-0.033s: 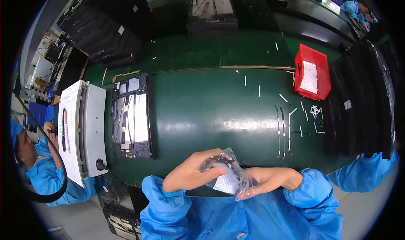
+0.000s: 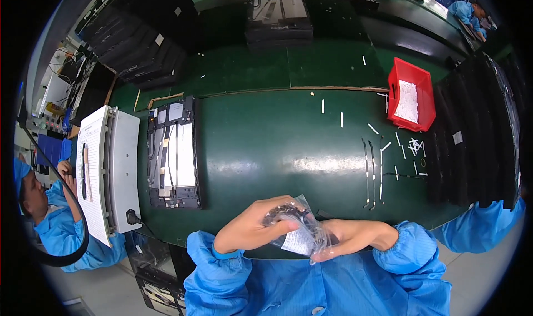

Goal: The person assembles the internal components of an electronic screen device by placing a ribbon cable and electronics housing into a tablet frame, then securing them with a screwdriver.

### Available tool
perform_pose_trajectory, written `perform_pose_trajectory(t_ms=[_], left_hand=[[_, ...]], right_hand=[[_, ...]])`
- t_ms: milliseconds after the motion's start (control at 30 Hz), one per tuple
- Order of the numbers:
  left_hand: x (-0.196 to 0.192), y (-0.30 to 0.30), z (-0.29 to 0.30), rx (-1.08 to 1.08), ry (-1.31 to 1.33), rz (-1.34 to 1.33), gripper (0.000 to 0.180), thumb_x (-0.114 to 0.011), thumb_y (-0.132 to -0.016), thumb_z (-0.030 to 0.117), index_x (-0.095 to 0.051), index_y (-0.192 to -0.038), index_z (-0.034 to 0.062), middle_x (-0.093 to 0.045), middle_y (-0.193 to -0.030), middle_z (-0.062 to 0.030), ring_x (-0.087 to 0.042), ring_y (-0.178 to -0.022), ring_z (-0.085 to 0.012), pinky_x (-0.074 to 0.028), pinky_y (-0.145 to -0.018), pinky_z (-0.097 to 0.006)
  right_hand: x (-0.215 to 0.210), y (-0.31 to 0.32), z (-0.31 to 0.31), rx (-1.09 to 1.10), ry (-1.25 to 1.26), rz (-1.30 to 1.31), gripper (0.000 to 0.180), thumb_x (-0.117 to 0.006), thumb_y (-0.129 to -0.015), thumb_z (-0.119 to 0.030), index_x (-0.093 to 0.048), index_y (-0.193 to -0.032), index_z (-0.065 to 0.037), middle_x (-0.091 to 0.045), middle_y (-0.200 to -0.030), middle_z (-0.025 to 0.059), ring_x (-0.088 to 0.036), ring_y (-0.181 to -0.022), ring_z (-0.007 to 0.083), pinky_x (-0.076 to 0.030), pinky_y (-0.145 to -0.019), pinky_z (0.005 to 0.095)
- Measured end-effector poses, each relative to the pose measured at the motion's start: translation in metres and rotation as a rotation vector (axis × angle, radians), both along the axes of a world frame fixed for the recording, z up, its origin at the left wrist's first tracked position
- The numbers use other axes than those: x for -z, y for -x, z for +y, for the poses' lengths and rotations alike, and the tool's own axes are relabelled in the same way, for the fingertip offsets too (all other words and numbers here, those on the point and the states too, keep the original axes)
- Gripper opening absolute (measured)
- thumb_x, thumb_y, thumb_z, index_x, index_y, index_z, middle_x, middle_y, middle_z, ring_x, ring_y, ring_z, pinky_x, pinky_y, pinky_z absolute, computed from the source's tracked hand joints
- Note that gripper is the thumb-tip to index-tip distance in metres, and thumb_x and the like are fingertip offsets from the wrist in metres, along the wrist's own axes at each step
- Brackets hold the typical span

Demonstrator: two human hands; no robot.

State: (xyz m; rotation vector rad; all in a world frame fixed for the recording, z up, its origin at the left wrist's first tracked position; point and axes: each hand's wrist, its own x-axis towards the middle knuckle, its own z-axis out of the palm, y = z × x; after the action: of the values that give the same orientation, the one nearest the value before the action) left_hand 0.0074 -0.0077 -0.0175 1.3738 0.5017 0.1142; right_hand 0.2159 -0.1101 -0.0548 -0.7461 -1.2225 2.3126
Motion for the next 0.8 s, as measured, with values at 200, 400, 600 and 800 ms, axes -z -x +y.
perform_pose_trajectory(t_ms=[200,400,600,800], left_hand=[[-0.002,-0.004,-0.008,-0.489,-0.112,-0.193,0.035,-0.067,-0.077,0.005,-0.055,-0.109,-0.0017,-0.061,-0.101,-0.0102,-0.056,-0.092,-0.0121,-0.045,-0.079,-0.026],[-0.007,0.006,-0.003,-0.699,-0.384,-0.073,0.027,-0.068,-0.071,-0.003,-0.064,-0.098,-0.0026,-0.063,-0.063,-0.0052,-0.058,-0.056,-0.0070,-0.044,-0.049,-0.020],[-0.026,0.002,0.005,-0.681,-0.727,-0.255,0.007,-0.073,-0.067,0.002,-0.069,-0.073,-0.0011,-0.062,-0.057,-0.0097,-0.057,-0.046,-0.0108,-0.039,-0.042,-0.020],[-0.036,0.015,0.016,-0.800,-0.730,-0.349,0.012,-0.075,-0.066,0.005,-0.067,-0.069,-0.0027,-0.062,-0.056,-0.0093,-0.056,-0.045,-0.0115,-0.039,-0.041,-0.020]], right_hand=[[-0.019,0.004,0.008,0.164,0.061,0.025,0.038,-0.062,-0.086,-0.021,-0.050,-0.113,0.002,-0.056,-0.095,0.0032,-0.051,-0.084,0.0082,-0.044,-0.073,0.0241],[-0.028,0.000,0.003,0.242,0.071,-0.048,0.042,-0.063,-0.086,-0.025,-0.049,-0.116,0.002,-0.057,-0.101,0.0045,-0.050,-0.090,0.0092,-0.044,-0.078,0.0253],[-0.038,-0.009,-0.013,0.130,-0.011,-0.082,0.033,-0.062,-0.087,-0.022,-0.052,-0.108,0.001,-0.056,-0.096,0.0038,-0.049,-0.091,0.0101,-0.041,-0.081,0.0254],[-0.047,-0.018,-0.020,0.164,-0.132,0.018,0.029,-0.053,-0.093,-0.021,-0.049,-0.108,0.003,-0.056,-0.098,0.0068,-0.051,-0.089,0.0109,-0.042,-0.076,0.0270]])
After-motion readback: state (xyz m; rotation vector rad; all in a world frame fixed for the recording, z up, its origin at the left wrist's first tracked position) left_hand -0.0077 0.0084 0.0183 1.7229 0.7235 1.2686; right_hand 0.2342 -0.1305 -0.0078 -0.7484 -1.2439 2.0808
